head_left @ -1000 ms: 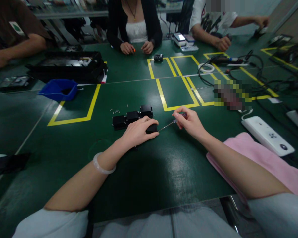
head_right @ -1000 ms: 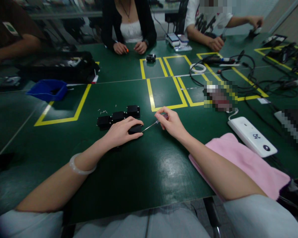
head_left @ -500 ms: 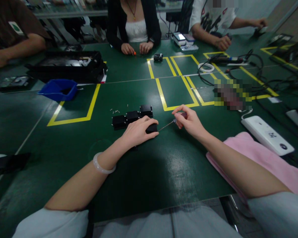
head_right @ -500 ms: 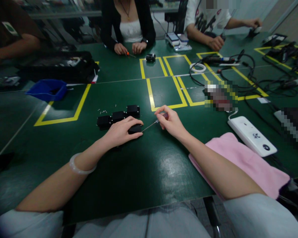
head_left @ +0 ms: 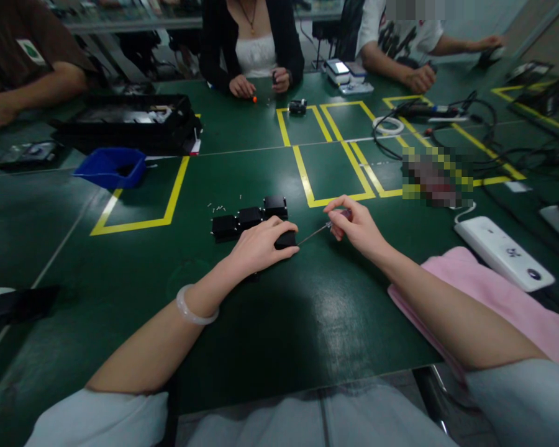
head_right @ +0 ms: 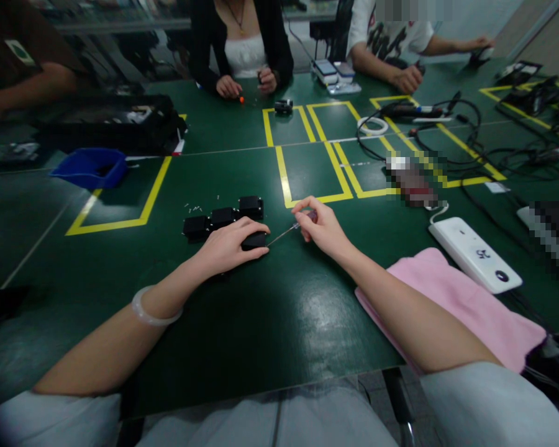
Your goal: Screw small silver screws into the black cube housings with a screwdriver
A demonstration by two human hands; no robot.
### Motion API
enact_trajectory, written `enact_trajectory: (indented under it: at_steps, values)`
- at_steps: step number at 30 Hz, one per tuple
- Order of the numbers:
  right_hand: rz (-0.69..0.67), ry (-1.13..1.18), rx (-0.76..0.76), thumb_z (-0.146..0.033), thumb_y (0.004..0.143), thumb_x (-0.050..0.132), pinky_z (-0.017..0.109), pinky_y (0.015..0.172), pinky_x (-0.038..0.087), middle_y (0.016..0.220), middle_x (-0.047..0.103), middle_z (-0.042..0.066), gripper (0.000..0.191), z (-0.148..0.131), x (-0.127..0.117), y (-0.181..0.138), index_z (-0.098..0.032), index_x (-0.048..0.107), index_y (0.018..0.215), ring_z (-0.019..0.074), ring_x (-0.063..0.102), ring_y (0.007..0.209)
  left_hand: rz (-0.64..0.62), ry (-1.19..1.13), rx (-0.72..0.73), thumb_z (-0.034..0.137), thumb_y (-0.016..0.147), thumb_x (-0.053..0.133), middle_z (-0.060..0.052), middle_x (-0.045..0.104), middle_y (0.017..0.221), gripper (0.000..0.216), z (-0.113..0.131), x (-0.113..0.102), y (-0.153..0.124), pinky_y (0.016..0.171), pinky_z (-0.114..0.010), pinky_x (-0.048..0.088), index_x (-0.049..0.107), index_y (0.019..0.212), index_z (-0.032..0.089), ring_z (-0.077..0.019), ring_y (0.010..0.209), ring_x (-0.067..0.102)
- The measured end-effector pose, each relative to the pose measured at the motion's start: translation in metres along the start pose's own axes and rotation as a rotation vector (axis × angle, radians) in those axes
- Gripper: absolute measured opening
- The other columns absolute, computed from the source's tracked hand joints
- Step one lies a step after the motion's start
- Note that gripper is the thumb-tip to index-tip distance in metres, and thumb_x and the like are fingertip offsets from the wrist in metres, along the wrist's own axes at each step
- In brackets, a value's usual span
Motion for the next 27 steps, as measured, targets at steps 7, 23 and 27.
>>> enact_trajectory:
  at_steps: [7, 23, 27]
  values:
    - [-0.007, -0.028, -0.005, -0.036, 0.089, 0.065, 0.022, 0.041, 0.032, 0.047, 0.048, -0.011, 0.018, -0.0002, -0.0003, -0.0006, -0.020, 0.056, 0.090, 0.0069, 0.045, 0.037, 0.003, 0.003, -0.009, 0.053, 0.092, 0.056, -0.003, 0.059, 0.128, 0.043, -0.0007, -0.0001, 0.0000, 0.078, -0.035, 0.052, 0.057, 0.130, 0.032, -0.0254, 0.106, 0.064]
    - [-0.020, -0.088, -0.072, -0.030, 0.090, 0.063, 0.024, 0.044, 0.034, 0.052, 0.049, -0.010, 0.014, -0.0070, 0.0014, -0.0041, -0.021, 0.055, 0.095, 0.0077, 0.045, 0.041, 0.003, 0.008, -0.010, 0.054, 0.092, 0.056, -0.003, 0.059, 0.128, 0.044, -0.0018, 0.0009, 0.0008, 0.078, -0.035, 0.053, 0.057, 0.130, 0.032, -0.0252, 0.107, 0.064]
    - [-0.004, -0.165, -0.072, -0.034, 0.091, 0.064, 0.024, 0.044, 0.032, 0.051, 0.049, -0.009, 0.016, -0.0092, 0.0021, -0.0054, -0.021, 0.055, 0.089, 0.0076, 0.045, 0.041, 0.003, 0.009, -0.010, 0.053, 0.092, 0.055, -0.004, 0.059, 0.128, 0.044, -0.0011, 0.0003, 0.0007, 0.079, -0.035, 0.053, 0.057, 0.130, 0.032, -0.0252, 0.107, 0.064]
Point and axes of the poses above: each hand's wrist, its own y-axis towards the middle knuckle, its own x-axis out of the palm, z = x × y, the point moved 1 cm from there along y, towards the middle knuckle
